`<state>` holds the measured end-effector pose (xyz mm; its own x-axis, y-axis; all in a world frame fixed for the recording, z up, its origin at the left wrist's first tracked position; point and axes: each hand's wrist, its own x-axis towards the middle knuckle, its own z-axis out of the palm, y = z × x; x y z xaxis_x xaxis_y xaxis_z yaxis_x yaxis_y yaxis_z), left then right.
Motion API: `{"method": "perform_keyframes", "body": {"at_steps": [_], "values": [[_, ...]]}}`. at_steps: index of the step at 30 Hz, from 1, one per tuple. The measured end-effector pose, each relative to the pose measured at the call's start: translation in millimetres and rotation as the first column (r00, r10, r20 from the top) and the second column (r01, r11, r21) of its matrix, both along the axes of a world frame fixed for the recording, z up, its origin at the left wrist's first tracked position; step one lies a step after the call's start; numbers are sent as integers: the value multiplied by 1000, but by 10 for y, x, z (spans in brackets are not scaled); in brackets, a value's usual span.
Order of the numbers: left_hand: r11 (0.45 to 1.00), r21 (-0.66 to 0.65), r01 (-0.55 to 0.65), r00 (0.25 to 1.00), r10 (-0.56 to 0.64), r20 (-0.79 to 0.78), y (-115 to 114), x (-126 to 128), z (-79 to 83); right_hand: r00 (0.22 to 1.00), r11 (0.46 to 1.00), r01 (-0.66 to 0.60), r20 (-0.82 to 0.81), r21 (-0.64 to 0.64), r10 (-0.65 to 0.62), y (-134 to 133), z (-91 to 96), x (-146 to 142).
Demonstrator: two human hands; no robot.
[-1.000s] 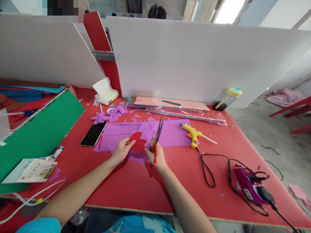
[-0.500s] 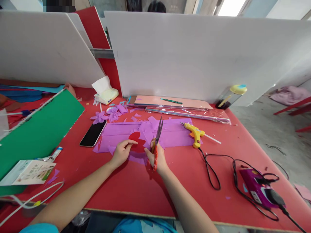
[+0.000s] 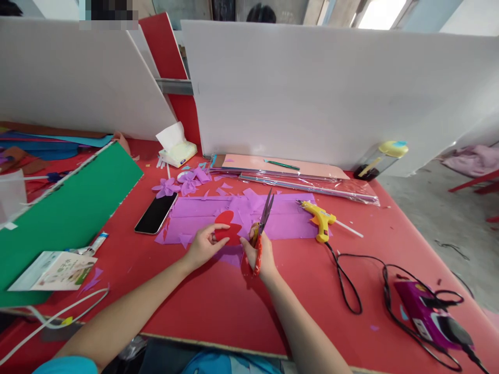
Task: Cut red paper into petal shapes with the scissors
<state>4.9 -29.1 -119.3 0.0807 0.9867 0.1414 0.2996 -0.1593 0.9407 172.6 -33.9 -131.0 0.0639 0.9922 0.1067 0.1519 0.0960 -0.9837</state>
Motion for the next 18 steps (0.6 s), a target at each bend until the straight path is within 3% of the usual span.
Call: {"method": "perform_keyframes", "body": {"at_steps": [11, 18], "values": [[995, -99, -19, 998, 24, 54, 13, -7, 63, 999, 999, -32, -5, -30, 32, 1, 91, 38], [987, -55, -151, 986, 154, 58, 81, -120, 205, 997, 992, -52, -66, -113, 44, -13, 117, 59]]}}
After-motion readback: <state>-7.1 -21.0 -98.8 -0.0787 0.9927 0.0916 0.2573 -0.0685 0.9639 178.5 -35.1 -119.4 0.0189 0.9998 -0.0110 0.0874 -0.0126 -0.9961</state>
